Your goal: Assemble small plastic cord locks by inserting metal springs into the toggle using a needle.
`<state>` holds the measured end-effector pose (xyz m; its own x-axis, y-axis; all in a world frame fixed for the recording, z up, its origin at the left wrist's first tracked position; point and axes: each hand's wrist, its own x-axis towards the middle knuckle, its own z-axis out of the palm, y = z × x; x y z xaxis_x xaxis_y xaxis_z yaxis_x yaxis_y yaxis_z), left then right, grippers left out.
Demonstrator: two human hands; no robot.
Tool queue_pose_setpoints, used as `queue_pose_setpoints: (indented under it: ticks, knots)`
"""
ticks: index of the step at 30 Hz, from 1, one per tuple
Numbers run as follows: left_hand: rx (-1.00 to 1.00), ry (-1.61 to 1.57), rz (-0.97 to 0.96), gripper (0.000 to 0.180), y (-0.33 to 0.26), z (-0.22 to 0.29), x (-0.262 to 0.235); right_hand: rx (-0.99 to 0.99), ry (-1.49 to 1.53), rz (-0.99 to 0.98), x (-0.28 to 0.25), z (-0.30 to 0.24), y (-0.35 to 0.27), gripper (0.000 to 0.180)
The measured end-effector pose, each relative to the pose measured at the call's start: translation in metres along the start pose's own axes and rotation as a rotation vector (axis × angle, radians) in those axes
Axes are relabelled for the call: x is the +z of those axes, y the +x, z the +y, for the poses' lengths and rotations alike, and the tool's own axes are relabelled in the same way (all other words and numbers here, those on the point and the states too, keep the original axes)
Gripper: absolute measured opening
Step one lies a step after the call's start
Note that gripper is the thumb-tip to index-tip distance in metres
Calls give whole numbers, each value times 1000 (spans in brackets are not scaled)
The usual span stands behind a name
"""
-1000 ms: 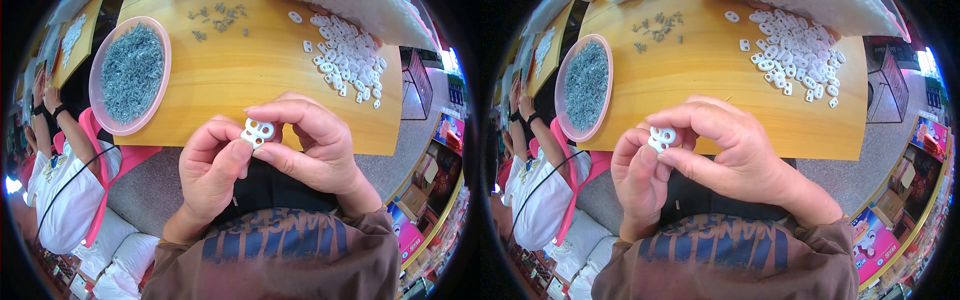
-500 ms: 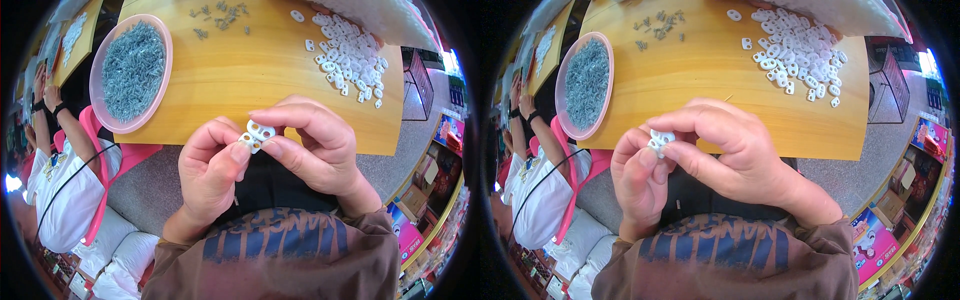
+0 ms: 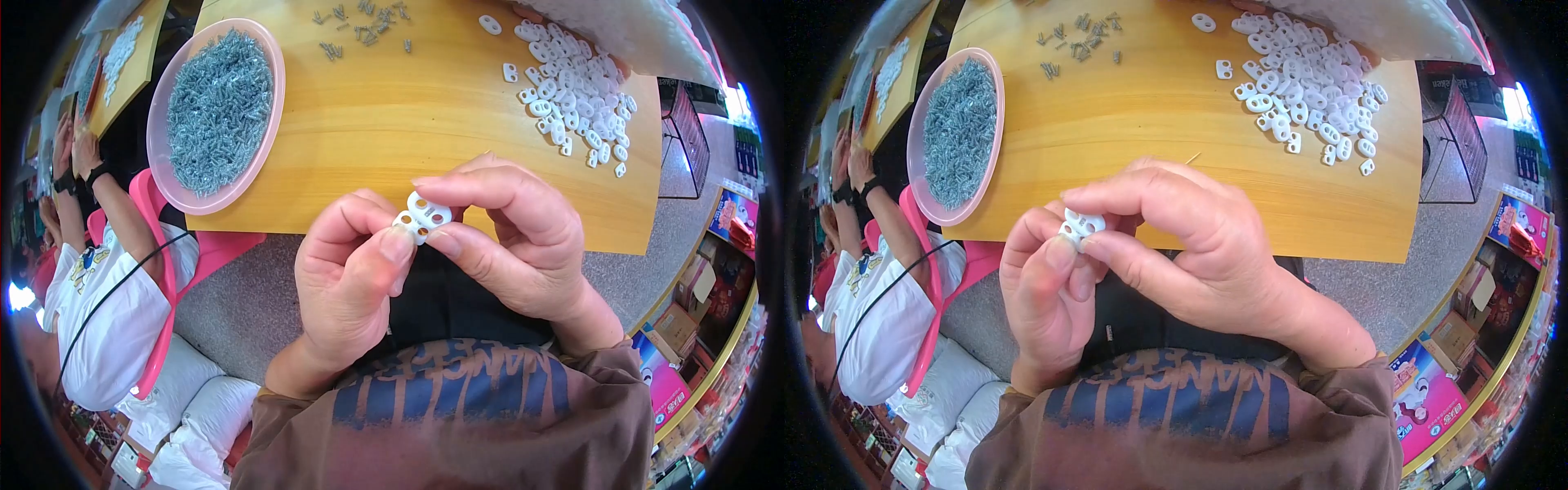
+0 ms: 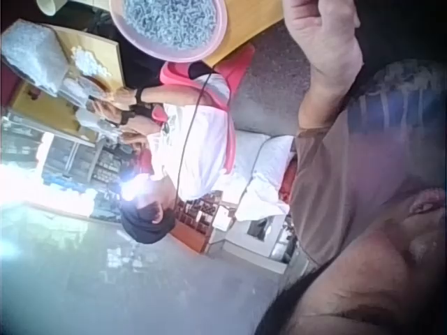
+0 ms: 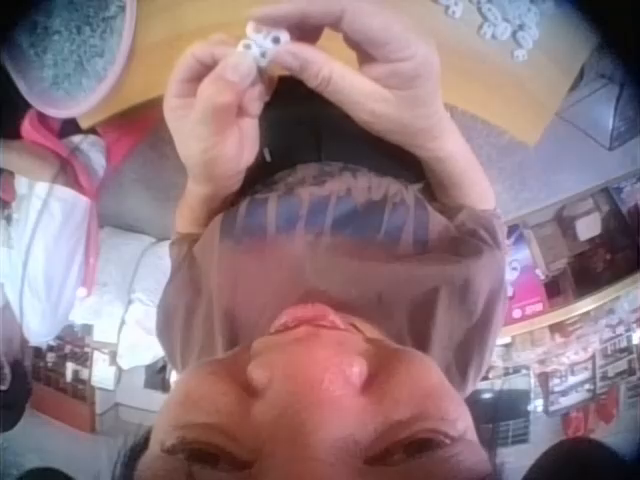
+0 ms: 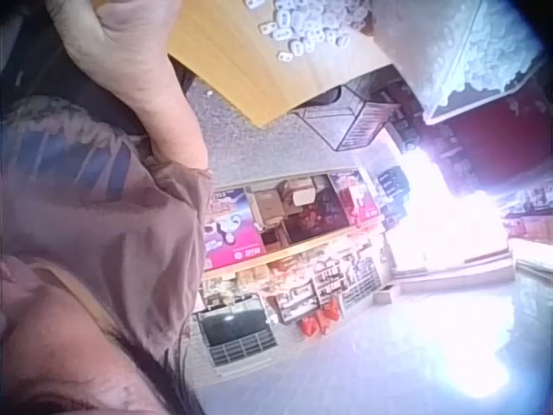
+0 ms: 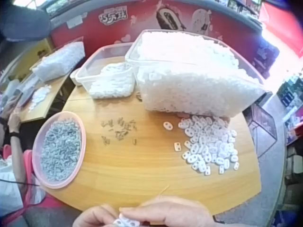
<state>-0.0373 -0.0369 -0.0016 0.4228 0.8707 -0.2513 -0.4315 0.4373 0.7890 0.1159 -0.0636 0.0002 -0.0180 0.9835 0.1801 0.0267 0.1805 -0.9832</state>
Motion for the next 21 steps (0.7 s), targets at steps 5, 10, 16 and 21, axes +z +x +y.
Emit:
queue_pose_setpoints:
  ticks: [5,10,16,21]
  knots:
    - [-9,-4,5,8,-1,-1,-1,-16,-17,1,1,1,0,28]
    - [-7,-22,-7,6,0,-1,0,-27,-78,-6,0,0,0,28]
    - [-20,-28,-3,4,0,-1,-1,-49,-60,-22,0,0,2,31]
    - [-26,-25,-18,3,0,-2,-2,-36,-37,1,0,1,1,33]
